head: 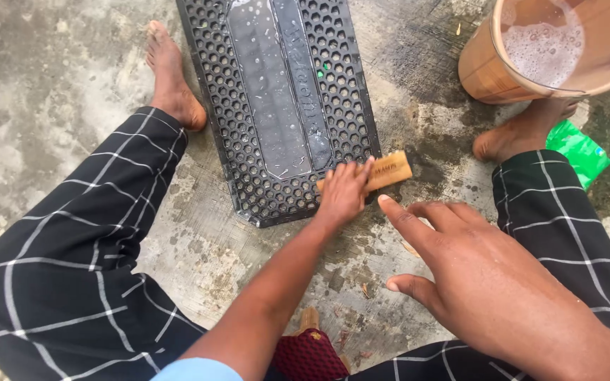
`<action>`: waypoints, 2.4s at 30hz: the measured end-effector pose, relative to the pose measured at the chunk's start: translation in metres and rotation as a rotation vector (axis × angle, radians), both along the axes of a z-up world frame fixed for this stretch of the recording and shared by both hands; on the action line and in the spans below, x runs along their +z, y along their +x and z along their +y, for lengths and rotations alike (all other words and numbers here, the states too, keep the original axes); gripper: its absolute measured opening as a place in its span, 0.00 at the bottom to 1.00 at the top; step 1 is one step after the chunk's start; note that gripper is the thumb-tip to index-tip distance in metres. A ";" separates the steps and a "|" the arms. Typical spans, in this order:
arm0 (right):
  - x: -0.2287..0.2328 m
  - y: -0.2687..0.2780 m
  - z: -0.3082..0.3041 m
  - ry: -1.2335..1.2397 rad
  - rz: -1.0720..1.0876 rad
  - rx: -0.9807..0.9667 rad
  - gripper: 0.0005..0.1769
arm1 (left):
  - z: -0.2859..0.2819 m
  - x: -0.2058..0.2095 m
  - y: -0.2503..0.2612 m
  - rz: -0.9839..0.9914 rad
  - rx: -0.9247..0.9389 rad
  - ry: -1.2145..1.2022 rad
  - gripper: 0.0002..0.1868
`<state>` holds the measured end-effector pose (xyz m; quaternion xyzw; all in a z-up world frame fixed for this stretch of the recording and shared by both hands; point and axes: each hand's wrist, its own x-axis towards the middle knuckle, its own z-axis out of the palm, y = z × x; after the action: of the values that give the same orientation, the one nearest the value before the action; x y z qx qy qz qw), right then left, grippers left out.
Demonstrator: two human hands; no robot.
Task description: Scrubbing a black rubber doormat with a brush and soapy water on a patio.
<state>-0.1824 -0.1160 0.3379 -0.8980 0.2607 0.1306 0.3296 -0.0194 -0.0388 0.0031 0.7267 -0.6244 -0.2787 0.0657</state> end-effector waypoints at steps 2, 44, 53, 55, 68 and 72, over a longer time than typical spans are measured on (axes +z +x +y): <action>0.005 0.008 -0.003 0.044 0.096 -0.014 0.51 | -0.026 -0.005 0.015 -0.035 0.011 -0.064 0.43; 0.005 0.004 -0.002 0.035 0.165 -0.016 0.53 | -0.002 -0.002 0.119 -0.198 0.171 -0.116 0.48; 0.010 0.011 -0.001 0.033 0.199 -0.015 0.54 | 0.077 0.023 0.093 -0.105 -0.149 -0.014 0.40; 0.008 0.010 -0.001 0.051 0.230 -0.020 0.54 | 0.069 0.012 0.113 -0.117 -0.132 0.052 0.40; 0.000 0.012 -0.003 0.038 0.230 -0.001 0.54 | 0.023 -0.010 0.179 -0.298 0.628 -0.008 0.52; 0.002 0.011 -0.002 0.013 0.184 -0.027 0.51 | 0.046 -0.003 0.103 -0.185 0.581 0.023 0.51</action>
<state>-0.1712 -0.1183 0.3396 -0.8765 0.3009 0.2099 0.3117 0.0833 0.0073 0.0003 0.8978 -0.3907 -0.1881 0.0771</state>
